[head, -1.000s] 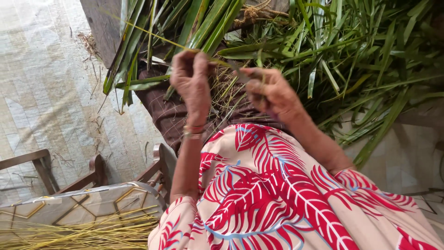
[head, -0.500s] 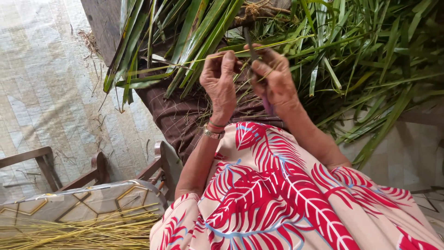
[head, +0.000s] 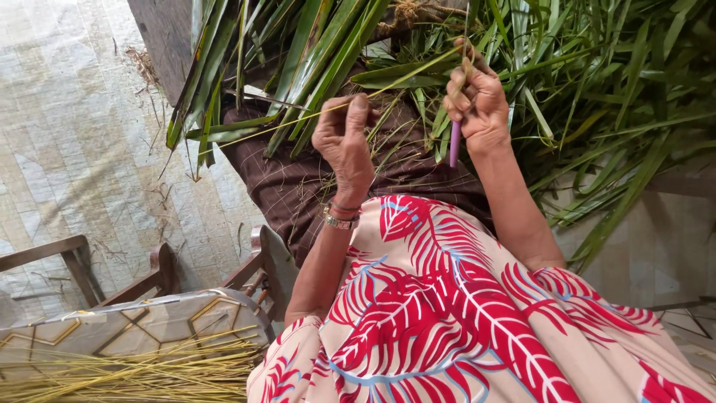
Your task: Stripping the leafy parts from the central ribs of palm leaves using a small knife
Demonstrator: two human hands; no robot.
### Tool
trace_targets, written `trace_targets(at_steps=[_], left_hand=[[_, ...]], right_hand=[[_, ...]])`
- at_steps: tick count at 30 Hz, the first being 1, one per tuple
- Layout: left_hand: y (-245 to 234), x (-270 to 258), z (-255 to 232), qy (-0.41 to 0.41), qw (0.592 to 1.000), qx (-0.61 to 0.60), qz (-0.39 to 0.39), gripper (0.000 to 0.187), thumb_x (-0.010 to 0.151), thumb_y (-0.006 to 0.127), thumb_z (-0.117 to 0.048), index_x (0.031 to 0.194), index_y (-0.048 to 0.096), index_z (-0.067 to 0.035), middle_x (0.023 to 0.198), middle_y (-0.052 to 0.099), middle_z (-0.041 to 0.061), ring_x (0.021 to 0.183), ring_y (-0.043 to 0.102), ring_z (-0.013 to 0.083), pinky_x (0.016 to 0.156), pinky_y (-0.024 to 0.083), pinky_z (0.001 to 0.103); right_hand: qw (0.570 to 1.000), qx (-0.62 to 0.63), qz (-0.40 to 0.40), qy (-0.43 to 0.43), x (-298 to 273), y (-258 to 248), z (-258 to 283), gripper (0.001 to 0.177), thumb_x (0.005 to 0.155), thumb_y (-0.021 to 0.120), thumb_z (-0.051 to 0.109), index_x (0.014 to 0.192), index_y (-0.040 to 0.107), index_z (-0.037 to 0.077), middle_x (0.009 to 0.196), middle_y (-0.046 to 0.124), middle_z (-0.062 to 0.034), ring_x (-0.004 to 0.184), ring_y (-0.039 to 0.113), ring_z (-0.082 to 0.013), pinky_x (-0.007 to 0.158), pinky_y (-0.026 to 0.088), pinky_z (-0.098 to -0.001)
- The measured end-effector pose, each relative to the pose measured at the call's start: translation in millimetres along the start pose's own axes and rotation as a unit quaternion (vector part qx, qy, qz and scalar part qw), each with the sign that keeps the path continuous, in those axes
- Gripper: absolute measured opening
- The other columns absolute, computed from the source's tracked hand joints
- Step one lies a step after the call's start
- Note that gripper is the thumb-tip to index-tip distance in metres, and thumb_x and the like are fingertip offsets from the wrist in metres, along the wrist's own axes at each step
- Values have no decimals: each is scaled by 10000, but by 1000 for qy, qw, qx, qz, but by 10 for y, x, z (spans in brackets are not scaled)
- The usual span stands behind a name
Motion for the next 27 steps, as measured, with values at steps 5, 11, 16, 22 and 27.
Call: trace_targets(at_steps=[5,11,16,22,27], left_hand=[[94,-96,33,7,1000,-23,20,79,971,712,-123,1025,681,-75,886,706,33,740,674,122,696,608,245],[27,86,-527,116,992,7,39,71,1009,669,-43,1064,665,-89,1029,665,54,829,703,165,753,678,264],[507,25,-535,201,957,164,128,159,908,682,60,1029,675,-43,1036,674,44,867,627,157,775,548,279],[496,-102,-635,311,927,152,146,108,896,754,2,1003,761,-15,912,698,128,833,694,295,775,581,393],[401,-133,-648,298,939,120,122,74,921,742,-15,994,753,-10,882,689,126,818,688,288,764,571,391]], right_hand=[[998,-18,-35,-44,-90,123,169,229,1067,643,73,1280,721,43,778,730,-68,415,467,-101,344,367,-261],[981,-70,-143,-111,-274,-4,636,172,1095,633,77,1215,756,69,755,712,-58,412,471,-82,345,378,-227],[984,-170,47,31,-575,1238,-62,363,980,673,62,1333,635,-13,757,674,-20,461,456,-31,368,304,-180],[996,-32,35,81,-481,1004,-375,280,999,548,-60,1181,714,72,621,570,-170,307,414,-141,217,312,-271],[992,22,91,89,-365,883,-440,266,1046,545,30,1245,715,79,665,531,-128,365,429,-141,274,379,-308]])
Point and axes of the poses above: each hand's wrist, its own x-axis towards the middle knuckle, its own y-axis out of the palm, z = x × y, the point moved 9 cm from there along x, towards the middle knuckle
